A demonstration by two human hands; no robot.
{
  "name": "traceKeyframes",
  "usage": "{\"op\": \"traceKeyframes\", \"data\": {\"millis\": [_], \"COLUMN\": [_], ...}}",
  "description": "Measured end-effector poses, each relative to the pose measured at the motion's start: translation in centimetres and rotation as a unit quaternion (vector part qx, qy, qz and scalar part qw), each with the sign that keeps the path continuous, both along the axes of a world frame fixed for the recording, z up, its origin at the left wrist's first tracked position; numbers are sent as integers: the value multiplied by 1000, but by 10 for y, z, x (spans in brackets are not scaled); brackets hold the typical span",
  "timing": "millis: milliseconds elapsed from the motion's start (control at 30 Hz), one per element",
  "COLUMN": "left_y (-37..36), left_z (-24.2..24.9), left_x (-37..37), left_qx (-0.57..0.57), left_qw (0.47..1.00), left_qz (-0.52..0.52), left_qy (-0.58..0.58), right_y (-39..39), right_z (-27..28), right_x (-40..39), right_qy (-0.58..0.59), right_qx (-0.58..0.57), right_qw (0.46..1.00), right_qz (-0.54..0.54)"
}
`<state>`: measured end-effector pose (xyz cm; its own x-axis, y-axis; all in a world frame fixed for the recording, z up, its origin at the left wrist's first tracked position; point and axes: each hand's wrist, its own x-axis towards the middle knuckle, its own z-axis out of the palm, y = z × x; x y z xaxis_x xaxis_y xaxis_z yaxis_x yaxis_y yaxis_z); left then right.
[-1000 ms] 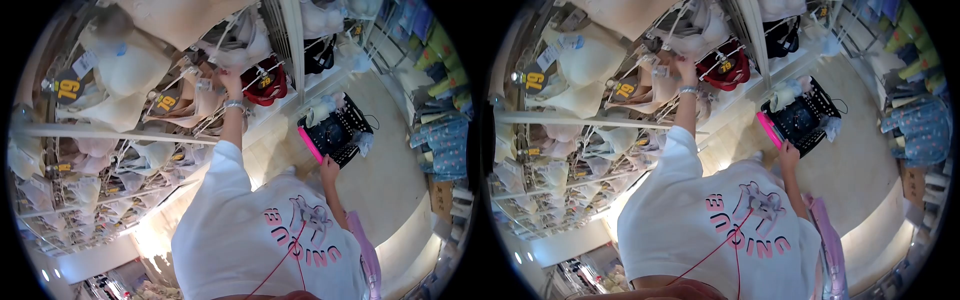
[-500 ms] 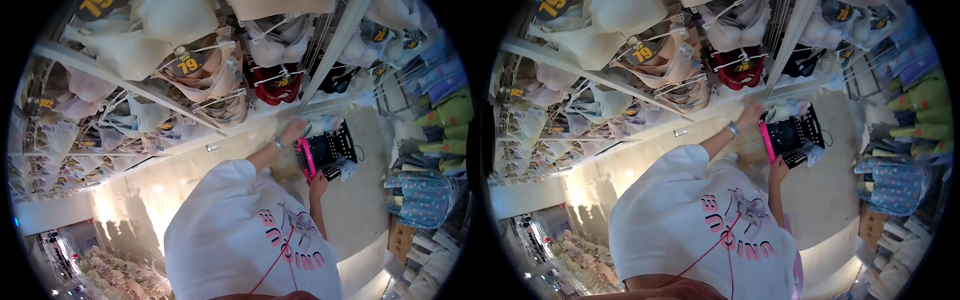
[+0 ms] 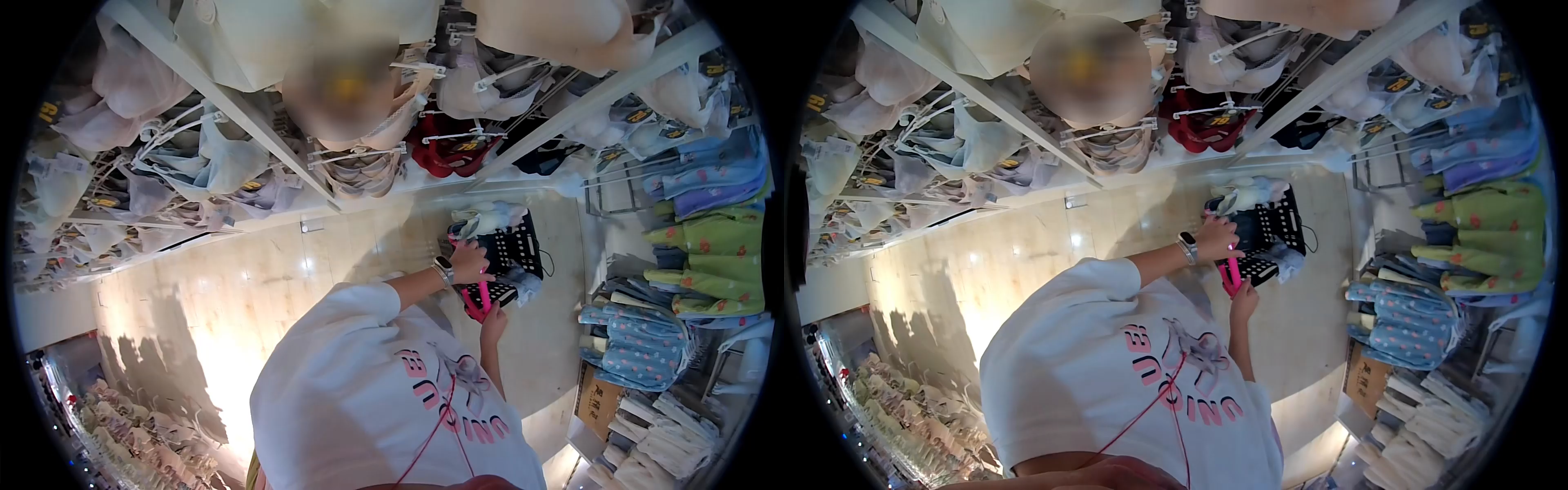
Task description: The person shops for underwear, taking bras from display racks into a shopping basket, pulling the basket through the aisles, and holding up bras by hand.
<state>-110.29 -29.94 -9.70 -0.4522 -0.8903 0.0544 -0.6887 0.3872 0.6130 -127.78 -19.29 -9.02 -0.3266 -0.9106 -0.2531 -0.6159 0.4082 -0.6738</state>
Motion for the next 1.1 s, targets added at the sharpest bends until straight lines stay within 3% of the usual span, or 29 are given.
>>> {"op": "traceKeyframes", "data": {"millis": [167,200,333,433,467,500,567,667,767,833,1100], "left_y": [9,14,24,49,56,67,81,114,132,133,174], "left_z": [-13,-6,7,5,1,-1,-3,-44,-43,-3,-25], "left_x": [9,14,22,20,19,17,15,-1,-6,-1,-25], "left_qx": [58,27,282,291,387,398,415,332,306,333,324], "left_qw": [992,995,933,930,896,893,889,931,943,935,942], "left_qz": [-83,-79,-203,-199,-208,-205,-187,-152,-124,-109,-47], "left_qy": [-70,-45,-95,-101,-59,-54,-45,-2,31,50,81], "right_y": [24,29,44,52,60,66,67,78,78,73,58], "right_z": [-7,-8,-3,-4,-6,-5,-5,-43,-41,-25,-2], "right_x": [-2,-7,-15,-30,-38,-41,-46,-81,-94,-92,-102], "right_qy": [-26,-31,-50,-51,-48,-47,-45,-93,-80,-53,16], "right_qx": [41,62,104,138,154,147,126,137,143,159,137], "right_qw": [998,996,989,979,974,973,969,961,954,948,922], "right_qz": [35,47,92,143,157,170,207,223,252,272,361]}}
